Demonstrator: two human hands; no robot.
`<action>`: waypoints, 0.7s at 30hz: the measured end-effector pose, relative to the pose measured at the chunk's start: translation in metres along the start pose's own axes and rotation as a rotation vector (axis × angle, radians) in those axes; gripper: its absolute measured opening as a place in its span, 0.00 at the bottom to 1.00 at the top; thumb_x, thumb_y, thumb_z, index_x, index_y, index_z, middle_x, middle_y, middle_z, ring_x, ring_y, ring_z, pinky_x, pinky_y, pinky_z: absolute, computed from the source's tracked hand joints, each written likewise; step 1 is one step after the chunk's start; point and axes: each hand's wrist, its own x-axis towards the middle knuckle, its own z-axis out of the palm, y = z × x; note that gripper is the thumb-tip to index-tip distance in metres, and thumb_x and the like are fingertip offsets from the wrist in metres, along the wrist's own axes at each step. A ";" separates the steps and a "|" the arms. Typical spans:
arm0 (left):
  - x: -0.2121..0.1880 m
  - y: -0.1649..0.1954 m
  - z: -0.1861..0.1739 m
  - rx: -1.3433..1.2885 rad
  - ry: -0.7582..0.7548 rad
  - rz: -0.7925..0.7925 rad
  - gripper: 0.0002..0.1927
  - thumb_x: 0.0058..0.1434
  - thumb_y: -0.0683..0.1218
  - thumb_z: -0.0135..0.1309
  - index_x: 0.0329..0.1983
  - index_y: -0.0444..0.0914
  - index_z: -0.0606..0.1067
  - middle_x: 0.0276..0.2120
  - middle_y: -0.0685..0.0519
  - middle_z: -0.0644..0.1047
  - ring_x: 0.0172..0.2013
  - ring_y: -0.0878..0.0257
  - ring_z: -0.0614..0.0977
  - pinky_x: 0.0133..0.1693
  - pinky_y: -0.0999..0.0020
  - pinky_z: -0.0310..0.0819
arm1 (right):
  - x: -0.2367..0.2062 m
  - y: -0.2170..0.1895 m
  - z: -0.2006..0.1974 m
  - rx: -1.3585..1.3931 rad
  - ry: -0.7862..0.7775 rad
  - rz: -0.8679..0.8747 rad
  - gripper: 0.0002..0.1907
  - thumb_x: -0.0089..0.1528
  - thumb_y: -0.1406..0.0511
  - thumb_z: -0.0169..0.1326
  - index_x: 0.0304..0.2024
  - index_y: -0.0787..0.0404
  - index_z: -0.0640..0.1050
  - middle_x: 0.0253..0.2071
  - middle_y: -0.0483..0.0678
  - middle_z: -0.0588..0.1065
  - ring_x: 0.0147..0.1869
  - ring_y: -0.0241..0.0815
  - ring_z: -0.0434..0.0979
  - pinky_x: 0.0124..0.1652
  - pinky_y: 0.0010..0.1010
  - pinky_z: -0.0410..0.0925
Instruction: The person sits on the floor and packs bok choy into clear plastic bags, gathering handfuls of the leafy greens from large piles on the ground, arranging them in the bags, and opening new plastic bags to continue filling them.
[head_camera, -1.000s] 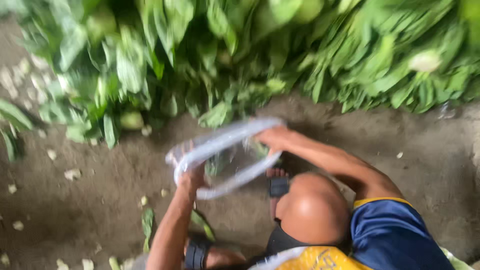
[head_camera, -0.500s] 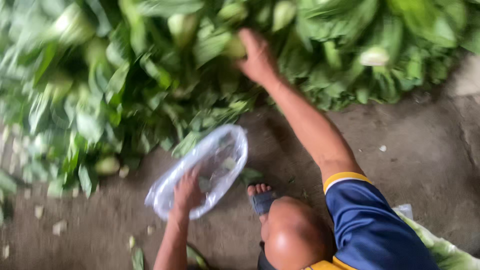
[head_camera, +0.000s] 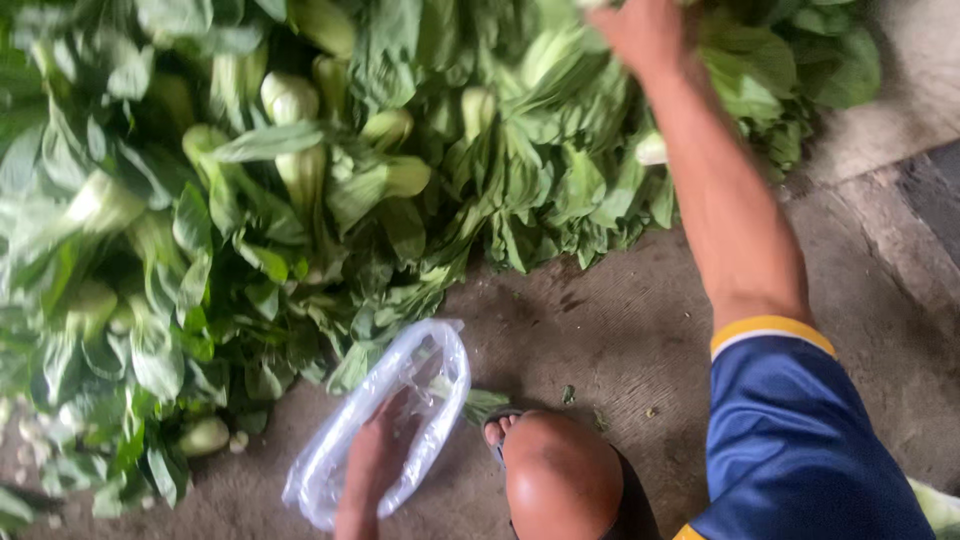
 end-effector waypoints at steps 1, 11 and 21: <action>0.006 0.027 -0.003 -0.056 0.022 0.075 0.27 0.59 0.51 0.59 0.63 0.46 0.73 0.55 0.47 0.80 0.54 0.48 0.83 0.53 0.57 0.77 | -0.020 -0.014 -0.008 0.084 -0.014 -0.005 0.29 0.62 0.52 0.70 0.56 0.63 0.76 0.40 0.53 0.76 0.39 0.51 0.79 0.36 0.45 0.72; 0.053 0.184 0.045 -0.971 0.107 0.011 0.25 0.61 0.48 0.64 0.58 0.32 0.74 0.43 0.54 0.79 0.42 0.62 0.78 0.44 0.67 0.73 | -0.182 -0.095 -0.054 0.561 0.051 -0.370 0.37 0.55 0.54 0.67 0.57 0.65 0.66 0.55 0.62 0.70 0.60 0.63 0.69 0.61 0.55 0.62; 0.023 0.104 0.050 -0.882 0.280 -0.095 0.29 0.48 0.39 0.69 0.54 0.32 0.73 0.39 0.51 0.79 0.36 0.62 0.81 0.39 0.68 0.77 | -0.060 0.104 -0.005 -0.150 -0.153 0.226 0.57 0.56 0.58 0.72 0.74 0.61 0.47 0.63 0.63 0.69 0.69 0.61 0.68 0.76 0.64 0.41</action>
